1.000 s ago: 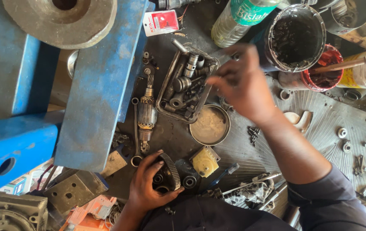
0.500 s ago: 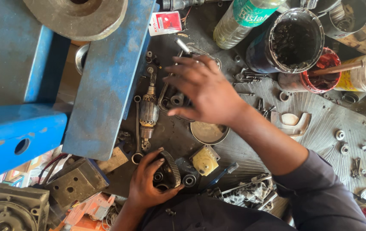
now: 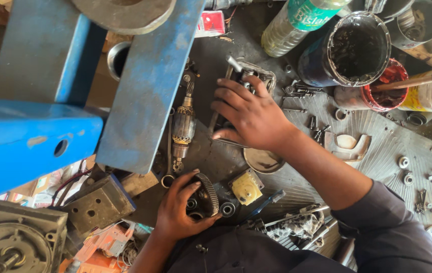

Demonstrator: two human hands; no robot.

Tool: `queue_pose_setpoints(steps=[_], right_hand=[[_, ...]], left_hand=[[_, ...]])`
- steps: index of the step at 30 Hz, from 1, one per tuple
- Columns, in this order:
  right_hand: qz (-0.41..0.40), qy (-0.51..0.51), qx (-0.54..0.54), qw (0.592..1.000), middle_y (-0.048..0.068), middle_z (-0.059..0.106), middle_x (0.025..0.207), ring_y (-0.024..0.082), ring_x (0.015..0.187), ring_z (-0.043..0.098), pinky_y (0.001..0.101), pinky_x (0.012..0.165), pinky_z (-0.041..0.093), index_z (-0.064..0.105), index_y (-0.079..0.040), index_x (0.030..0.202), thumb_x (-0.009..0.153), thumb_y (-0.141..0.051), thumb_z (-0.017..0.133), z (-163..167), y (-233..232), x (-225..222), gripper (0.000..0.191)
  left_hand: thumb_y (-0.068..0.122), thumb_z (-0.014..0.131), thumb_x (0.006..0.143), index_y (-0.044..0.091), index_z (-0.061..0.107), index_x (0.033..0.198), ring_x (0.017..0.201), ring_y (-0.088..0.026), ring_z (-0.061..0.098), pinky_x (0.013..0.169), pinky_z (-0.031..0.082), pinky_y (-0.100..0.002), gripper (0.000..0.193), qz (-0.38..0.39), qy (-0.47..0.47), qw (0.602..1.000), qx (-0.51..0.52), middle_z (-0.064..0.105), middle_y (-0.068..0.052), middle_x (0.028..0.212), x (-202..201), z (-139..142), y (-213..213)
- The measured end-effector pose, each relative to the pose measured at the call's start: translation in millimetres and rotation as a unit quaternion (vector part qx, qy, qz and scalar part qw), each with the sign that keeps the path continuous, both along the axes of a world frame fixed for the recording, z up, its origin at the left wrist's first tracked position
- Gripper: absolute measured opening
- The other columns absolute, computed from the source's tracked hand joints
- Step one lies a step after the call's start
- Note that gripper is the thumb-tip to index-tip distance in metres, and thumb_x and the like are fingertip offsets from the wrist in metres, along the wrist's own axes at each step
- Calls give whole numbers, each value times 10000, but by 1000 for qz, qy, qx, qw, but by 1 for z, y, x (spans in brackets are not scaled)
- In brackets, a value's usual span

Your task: The person assembles a small engine by placing bearings into the engine casing, inserting a crankshaft, and using a hammer to tap components into place. They also clean a gear with a rag and place it into the casing.

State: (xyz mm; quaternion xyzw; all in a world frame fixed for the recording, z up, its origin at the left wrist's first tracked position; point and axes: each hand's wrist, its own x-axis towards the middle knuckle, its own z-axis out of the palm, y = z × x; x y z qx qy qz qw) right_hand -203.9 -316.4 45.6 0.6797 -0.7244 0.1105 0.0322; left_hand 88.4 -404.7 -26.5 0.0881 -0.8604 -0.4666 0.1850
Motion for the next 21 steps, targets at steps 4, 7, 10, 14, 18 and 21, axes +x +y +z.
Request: queue_pose_setpoints(steps=[4, 7, 10, 14, 18, 21], right_hand=[[-8, -8, 0, 1000, 82, 634, 1310, 262, 1386, 512, 552, 1123, 342, 694, -95, 1222, 934, -562, 664, 3, 0, 4, 549], [-32, -49, -31, 998, 110, 629, 1379, 271, 1377, 526, 555, 1129, 345, 674, -53, 1336, 999, -519, 656, 2, -7, -5, 575], [-135, -126, -46, 982, 194, 580, 1377, 425, 1331, 516, 527, 1174, 419, 624, -30, 1391, 1122, -393, 639, 0, -23, -28, 453], [-190, -161, 15, 968, 200, 511, 1470, 413, 1416, 461, 540, 1199, 393, 685, -105, 1269, 991, -396, 638, -15, -65, -63, 405], [-143, -87, 91, 982, 276, 358, 1543, 495, 1416, 253, 626, 1109, 249, 740, -89, 1199, 852, -463, 735, -32, -95, -83, 511], [-127, -62, 72, 987, 295, 360, 1507, 536, 1409, 236, 677, 1103, 213, 737, -52, 1207, 854, -485, 758, -35, -96, -83, 558]], left_hand=[[416, 963, 642, 52, 498, 1293, 1207, -422, 642, 975, 568, -492, 879, 0, -1, 1000, 8, 560, -244, 1379, 1, 0, -1], [419, 961, 641, 44, 516, 1276, 1200, -421, 649, 965, 574, -489, 861, -1, -1, 1000, 5, 564, -240, 1379, 2, -1, -1], [427, 961, 628, 34, 539, 1253, 1187, -420, 658, 946, 581, -483, 850, 3, -11, 1000, 7, 571, -237, 1376, 2, -1, 0], [438, 965, 617, 27, 552, 1241, 1172, -410, 668, 934, 584, -477, 854, 1, -24, 1000, 9, 572, -237, 1372, 2, -2, 1], [437, 961, 639, 24, 542, 1246, 1173, -408, 671, 925, 592, -467, 845, -1, -11, 1000, 1, 564, -239, 1382, 1, -2, 0], [448, 961, 624, 27, 547, 1241, 1161, -411, 669, 921, 589, -472, 854, 8, -7, 1000, -6, 573, -226, 1378, 1, -2, 0]])
